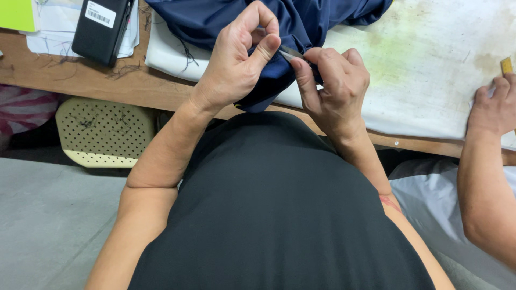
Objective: The person uses small scissors to trim loose threads and excess fabric from the waistband and seams of a navy blue garment with yellow piping. The garment is repeatedly repositioned and turned to access different areas while the person snips away stray threads.
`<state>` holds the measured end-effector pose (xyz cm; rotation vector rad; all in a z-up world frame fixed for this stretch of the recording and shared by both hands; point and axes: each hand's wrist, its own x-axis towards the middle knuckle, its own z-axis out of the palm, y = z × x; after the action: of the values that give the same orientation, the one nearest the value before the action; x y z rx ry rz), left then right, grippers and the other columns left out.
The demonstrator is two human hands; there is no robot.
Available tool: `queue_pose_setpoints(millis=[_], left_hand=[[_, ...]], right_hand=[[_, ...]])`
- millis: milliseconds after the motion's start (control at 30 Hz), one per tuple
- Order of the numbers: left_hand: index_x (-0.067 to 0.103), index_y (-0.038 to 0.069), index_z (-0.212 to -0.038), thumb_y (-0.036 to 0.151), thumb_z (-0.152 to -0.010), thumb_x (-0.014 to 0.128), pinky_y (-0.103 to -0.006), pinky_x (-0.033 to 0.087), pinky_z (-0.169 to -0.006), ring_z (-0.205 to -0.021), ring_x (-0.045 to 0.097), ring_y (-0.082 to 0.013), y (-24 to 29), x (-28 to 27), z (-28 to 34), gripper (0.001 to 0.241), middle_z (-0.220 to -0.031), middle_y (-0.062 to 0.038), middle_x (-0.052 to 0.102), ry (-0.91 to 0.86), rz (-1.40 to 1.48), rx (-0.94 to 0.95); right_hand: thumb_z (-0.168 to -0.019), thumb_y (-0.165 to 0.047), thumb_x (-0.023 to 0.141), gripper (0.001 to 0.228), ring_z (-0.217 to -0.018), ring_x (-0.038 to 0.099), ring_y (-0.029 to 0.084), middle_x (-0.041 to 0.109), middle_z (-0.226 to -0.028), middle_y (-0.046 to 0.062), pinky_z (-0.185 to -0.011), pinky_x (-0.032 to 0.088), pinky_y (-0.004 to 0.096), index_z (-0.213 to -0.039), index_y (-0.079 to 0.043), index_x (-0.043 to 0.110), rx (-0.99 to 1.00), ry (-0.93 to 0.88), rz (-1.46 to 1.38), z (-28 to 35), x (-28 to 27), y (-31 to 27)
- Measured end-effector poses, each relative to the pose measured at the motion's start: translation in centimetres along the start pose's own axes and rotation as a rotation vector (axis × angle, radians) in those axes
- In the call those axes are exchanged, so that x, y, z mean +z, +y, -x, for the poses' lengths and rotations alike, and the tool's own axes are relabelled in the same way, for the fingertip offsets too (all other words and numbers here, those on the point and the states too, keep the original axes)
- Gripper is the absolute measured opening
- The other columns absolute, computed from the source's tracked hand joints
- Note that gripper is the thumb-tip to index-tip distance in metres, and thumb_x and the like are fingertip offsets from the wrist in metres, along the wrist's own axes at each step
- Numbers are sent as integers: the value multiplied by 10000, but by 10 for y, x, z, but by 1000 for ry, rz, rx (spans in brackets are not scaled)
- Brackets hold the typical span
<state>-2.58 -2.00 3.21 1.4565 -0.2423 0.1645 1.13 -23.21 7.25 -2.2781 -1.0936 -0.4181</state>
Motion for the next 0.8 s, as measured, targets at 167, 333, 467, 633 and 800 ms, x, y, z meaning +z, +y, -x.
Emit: queue_pose_setpoints(millis=[167,333,467,633,800], left_hand=[[478,77,-1060,334,-1183,580,-165,346,-637,-723,412,-1,4,-2,0,303,-842,63,420,-4,76,-47],[481,115,-1104,278,-1113,531,-153,259,-555,-620,355,27,8,0,1,171,-756,88,415,12,118,-154],[429,79,-1233,51,-1138,634,-188,407,-722,-783,512,12,11,1,6,228,-959,47,499,21,-3,-22],[555,39,-1139,-43,-1084,623,-184,482,-842,-914,593,-27,19,-4,5,121,-992,18,616,57,195,-101],[684,27,-1061,0,-943,737,-237,556,-910,-970,705,-80,30,3,5,132,-1014,-25,732,72,-84,-63]], right_hand=[[-1061,-120,710,126,-627,466,100,594,-754,-3,-564,350,227,-976,-46,654,379,65,-500,-6,4,-1],[-962,-92,770,208,-692,462,34,553,-960,0,-606,378,191,-1050,-9,600,279,95,-804,-15,19,-1],[-1080,-71,727,164,-786,511,112,560,-950,58,-686,412,236,-997,-7,599,152,65,-711,-22,35,9],[-1105,-170,692,189,-628,467,45,571,-891,25,-627,380,206,-1002,-42,599,556,-13,-1554,-22,34,35],[-1140,-176,678,245,-739,550,96,637,-890,63,-669,418,203,-996,7,602,321,-40,-1146,-10,20,28]])
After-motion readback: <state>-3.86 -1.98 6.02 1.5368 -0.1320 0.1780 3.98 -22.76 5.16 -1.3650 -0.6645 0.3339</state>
